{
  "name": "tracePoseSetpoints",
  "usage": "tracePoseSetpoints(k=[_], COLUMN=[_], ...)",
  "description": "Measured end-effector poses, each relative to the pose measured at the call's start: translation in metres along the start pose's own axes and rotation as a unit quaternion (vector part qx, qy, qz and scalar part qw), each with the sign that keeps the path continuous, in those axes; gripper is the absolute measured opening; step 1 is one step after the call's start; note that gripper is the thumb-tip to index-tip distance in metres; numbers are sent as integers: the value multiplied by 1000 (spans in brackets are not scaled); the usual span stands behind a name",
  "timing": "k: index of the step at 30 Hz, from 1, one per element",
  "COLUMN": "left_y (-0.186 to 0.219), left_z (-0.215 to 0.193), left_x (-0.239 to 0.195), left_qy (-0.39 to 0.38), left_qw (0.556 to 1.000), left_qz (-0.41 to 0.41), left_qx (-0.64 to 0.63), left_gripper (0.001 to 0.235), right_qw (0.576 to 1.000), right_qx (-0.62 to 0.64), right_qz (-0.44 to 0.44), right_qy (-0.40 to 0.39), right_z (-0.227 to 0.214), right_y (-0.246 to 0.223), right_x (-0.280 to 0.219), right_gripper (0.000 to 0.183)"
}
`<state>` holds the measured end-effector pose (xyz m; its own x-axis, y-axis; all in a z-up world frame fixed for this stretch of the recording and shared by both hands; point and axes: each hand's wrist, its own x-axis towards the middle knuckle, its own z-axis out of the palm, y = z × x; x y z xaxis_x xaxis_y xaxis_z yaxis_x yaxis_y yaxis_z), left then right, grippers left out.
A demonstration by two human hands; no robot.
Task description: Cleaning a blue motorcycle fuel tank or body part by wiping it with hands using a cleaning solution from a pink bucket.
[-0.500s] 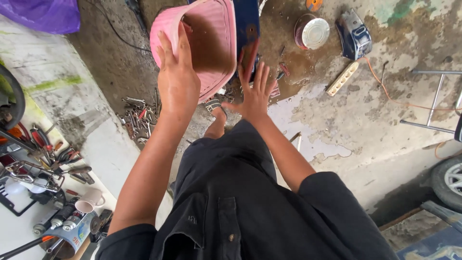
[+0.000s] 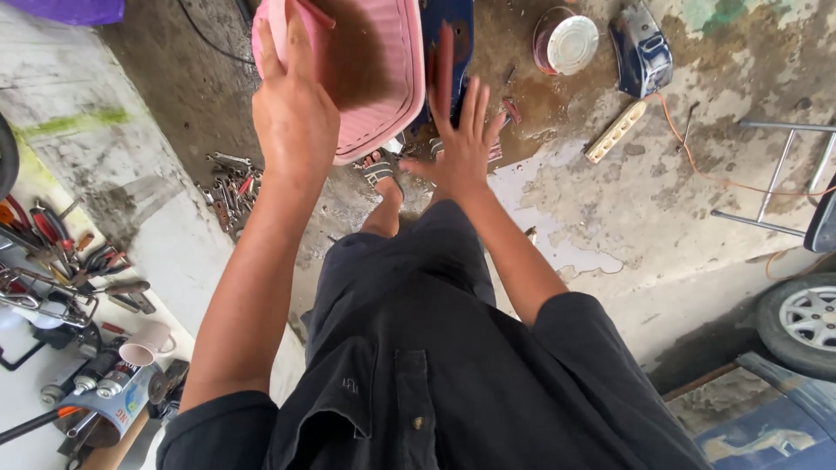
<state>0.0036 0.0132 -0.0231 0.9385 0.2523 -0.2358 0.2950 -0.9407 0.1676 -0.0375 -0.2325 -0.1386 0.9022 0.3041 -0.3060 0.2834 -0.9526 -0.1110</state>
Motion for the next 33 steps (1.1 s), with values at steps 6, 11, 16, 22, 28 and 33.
tracePoseSetpoints(k=[6,11,16,22,28,33], left_y=[-4,-8,-10,-14,-4,-8], left_z=[-7,-11,-5,-1,3,-5], left_x=[-4,-4,-3,-1,-4,-1], left_qy=[30,41,44,130,36,34], left_qw=[997,993,991,982,996,997], left_qz=[8,14,5,87,-11,-2], left_qx=[-70,-114,-128,-109,-79,-73], left_gripper=[70,77,72,57,72,72], right_qw=[994,998,996,999,997,998], right_qx=[-29,-11,-44,-48,-60,-58], right_qz=[16,4,-27,-16,-17,-29], right_qy=[-100,-61,-72,-16,-42,7], right_z=[-27,-3,1,-3,7,4], right_y=[-4,6,13,10,15,8], right_x=[18,-19,-7,-6,9,-21], right_gripper=[128,136,132,131,133,76])
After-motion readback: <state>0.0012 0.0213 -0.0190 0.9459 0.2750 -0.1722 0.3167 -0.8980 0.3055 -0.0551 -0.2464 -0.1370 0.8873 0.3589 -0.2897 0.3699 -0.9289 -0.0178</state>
